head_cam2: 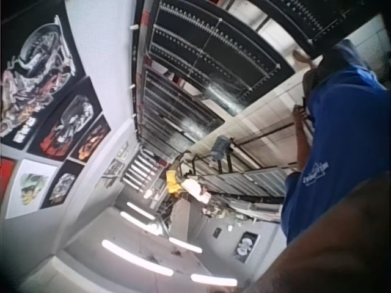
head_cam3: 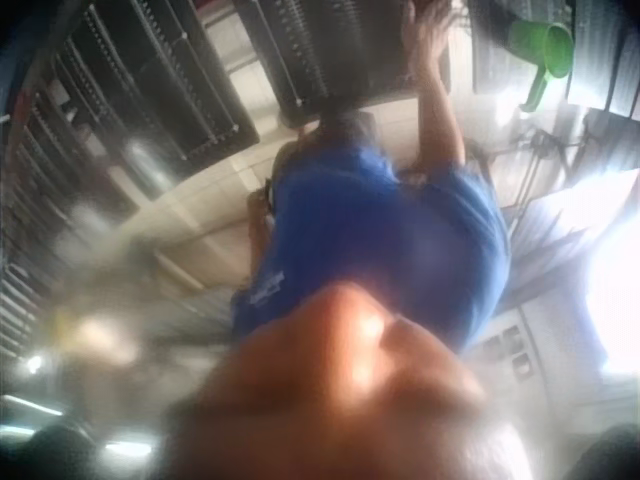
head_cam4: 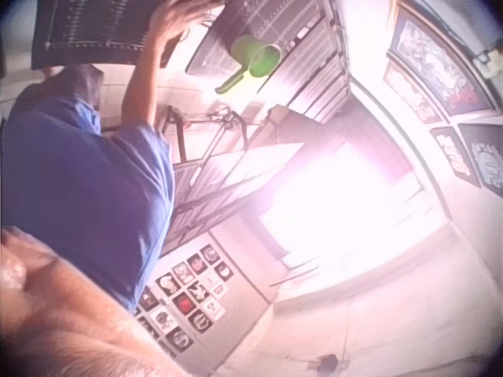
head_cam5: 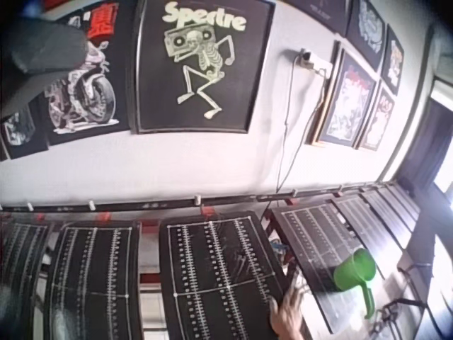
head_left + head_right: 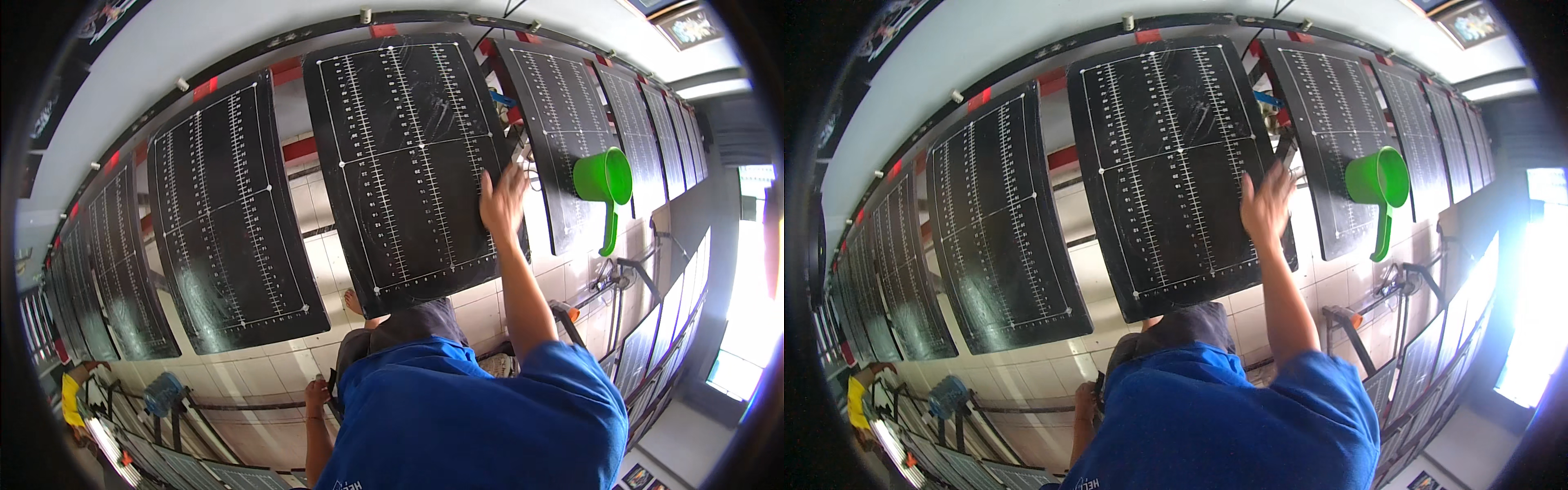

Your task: The person cleans a large black screen mounted on a wall. They pour water from a green scoop onto the screen and wipe it with a cloth, repeating the process to clean the surface.

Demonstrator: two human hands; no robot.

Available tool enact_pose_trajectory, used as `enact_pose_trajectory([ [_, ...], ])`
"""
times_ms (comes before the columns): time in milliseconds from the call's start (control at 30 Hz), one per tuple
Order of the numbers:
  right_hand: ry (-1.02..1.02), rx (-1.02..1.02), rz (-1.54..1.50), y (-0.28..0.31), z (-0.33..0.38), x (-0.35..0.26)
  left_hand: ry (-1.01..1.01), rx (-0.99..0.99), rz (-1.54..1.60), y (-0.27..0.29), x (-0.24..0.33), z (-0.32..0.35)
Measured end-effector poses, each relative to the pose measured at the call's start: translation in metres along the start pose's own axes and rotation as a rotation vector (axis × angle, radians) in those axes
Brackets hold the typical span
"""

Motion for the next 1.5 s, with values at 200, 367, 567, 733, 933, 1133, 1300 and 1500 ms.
enact_pose_trajectory([
  [200,0.277,-0.053,-0.348,-0.018,-0.078,-0.253,-0.374,-0.019,-0.204,-0.020,0.033,-0.007],
  [367,0.739,-0.228,-0.541,0.050,0.077,-0.276,-0.018,0.089,0.191,-0.018,0.074,-0.001],
  [567,0.294,-0.004,-0.181,0.011,-0.029,-0.083,0.278,0.064,0.218,-0.027,-0.048,0.021],
  [733,0.085,0.130,-0.146,-0.073,-0.208,-0.145,0.300,0.114,0.182,-0.040,-0.049,0.076],
  [933,0.651,-0.023,-0.506,-0.030,-0.084,-0.369,0.101,0.161,0.161,-0.026,0.016,0.065],
  [1133,0.771,-0.462,-0.400,0.008,0.021,-0.240,0.286,0.271,0.311,-0.015,-0.069,0.084],
  [1300,0.348,0.204,-0.162,-0.060,-0.202,-0.115,0.487,0.089,0.193,-0.077,-0.130,0.143],
  [1500,0.043,-0.034,-0.110,-0.137,-0.277,-0.244,-0.022,0.118,-0.184,-0.097,-0.079,0.161],
])
Point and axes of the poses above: each hand's wrist, its own z-axis away from the middle knuckle, its own y-axis out of the back of the hand, x = y × z, the point moved 10 cm from there along -z, towards the middle knuckle, and after that the axes turned 9 degrees about x, right-handed, at the moved point
